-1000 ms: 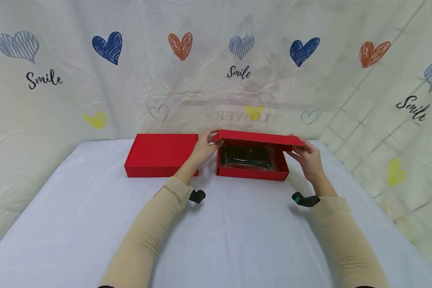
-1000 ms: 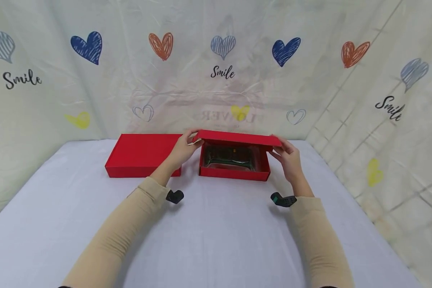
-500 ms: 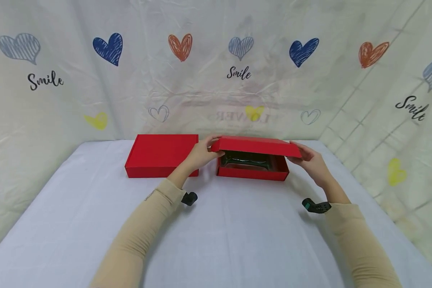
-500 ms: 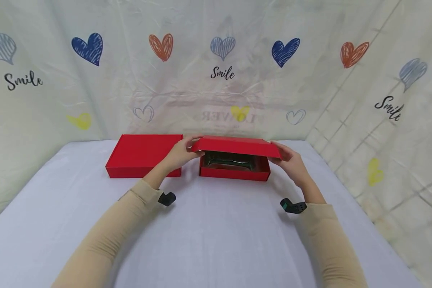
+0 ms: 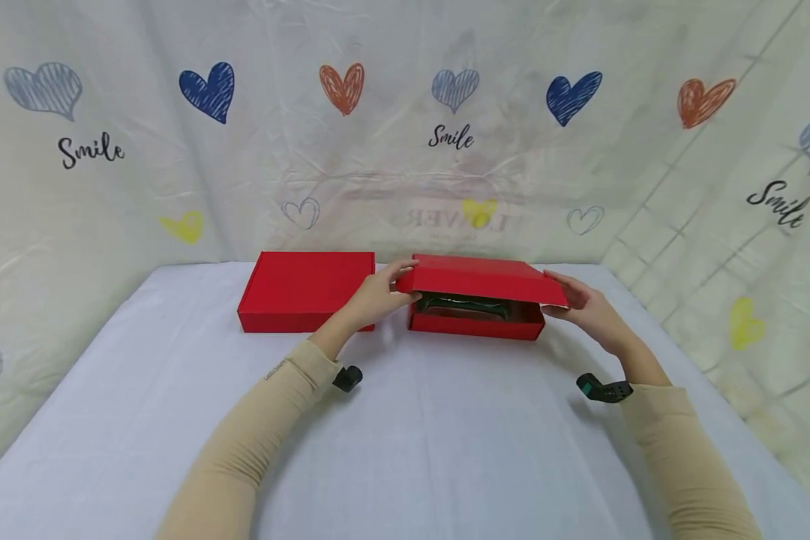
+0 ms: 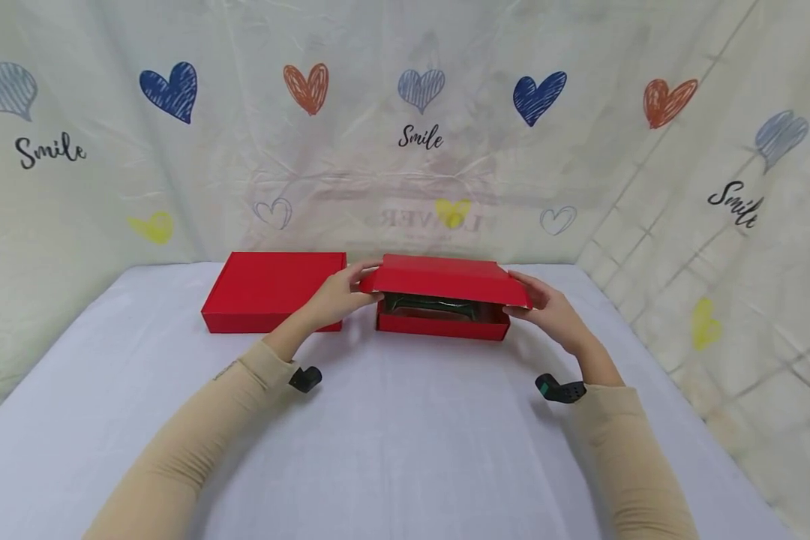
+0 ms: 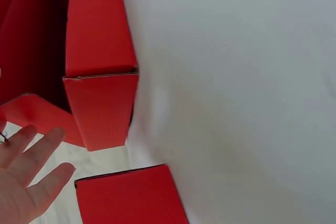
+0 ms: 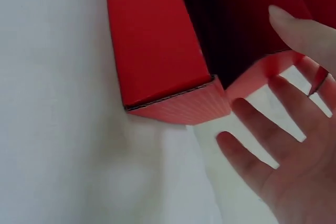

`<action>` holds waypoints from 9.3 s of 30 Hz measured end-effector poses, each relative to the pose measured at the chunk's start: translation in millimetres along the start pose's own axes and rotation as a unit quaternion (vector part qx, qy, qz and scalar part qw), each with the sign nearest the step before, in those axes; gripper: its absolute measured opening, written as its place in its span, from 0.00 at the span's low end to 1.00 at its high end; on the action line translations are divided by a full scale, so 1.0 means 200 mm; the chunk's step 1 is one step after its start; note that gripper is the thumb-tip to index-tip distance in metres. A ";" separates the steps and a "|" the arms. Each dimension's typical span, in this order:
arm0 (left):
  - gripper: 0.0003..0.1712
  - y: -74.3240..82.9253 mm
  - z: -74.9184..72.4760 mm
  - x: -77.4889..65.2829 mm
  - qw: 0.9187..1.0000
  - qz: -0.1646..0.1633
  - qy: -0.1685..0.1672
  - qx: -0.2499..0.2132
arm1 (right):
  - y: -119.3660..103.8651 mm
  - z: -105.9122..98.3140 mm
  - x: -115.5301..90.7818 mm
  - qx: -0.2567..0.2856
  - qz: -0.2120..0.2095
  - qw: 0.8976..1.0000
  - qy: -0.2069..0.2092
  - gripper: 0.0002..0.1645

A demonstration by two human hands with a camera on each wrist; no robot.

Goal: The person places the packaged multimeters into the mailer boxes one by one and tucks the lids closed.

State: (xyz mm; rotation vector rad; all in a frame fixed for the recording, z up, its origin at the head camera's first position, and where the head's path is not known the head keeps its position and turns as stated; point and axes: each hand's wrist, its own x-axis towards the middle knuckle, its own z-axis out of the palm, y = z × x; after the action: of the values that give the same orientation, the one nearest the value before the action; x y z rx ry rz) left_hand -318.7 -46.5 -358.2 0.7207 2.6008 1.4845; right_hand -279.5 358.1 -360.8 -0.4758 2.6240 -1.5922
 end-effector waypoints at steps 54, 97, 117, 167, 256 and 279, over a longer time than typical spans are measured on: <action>0.49 0.02 0.10 -0.05 0.955 0.042 -0.101 0.277 | 0.00 0.09 0.01 -0.147 0.068 0.986 -0.049 0.47; 0.52 0.06 0.19 0.07 0.926 -0.073 -0.168 0.330 | 0.02 0.17 0.10 -0.245 0.054 0.963 -0.102 0.57; 0.58 0.05 0.20 0.04 0.928 -0.093 -0.187 0.310 | 0.04 0.20 0.10 -0.257 0.024 0.961 -0.102 0.60; 0.58 0.11 0.27 0.09 0.923 -0.141 -0.165 0.317 | 0.07 0.17 0.25 -0.358 0.022 0.928 -0.106 0.60; 0.58 0.09 0.21 0.11 0.937 -0.122 -0.194 0.262 | 0.06 -0.01 -0.08 -0.167 0.115 0.974 -0.097 0.40; 0.58 0.07 0.22 0.13 0.942 -0.091 -0.178 0.271 | 0.01 0.05 0.02 -0.196 0.084 0.977 -0.014 0.44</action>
State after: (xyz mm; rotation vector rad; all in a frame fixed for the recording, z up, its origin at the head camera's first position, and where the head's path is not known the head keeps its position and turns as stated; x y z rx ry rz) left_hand -325.0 5.1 -366.2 0.6784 2.6882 0.5158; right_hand -281.6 348.7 -367.4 -0.2719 2.8705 -1.0147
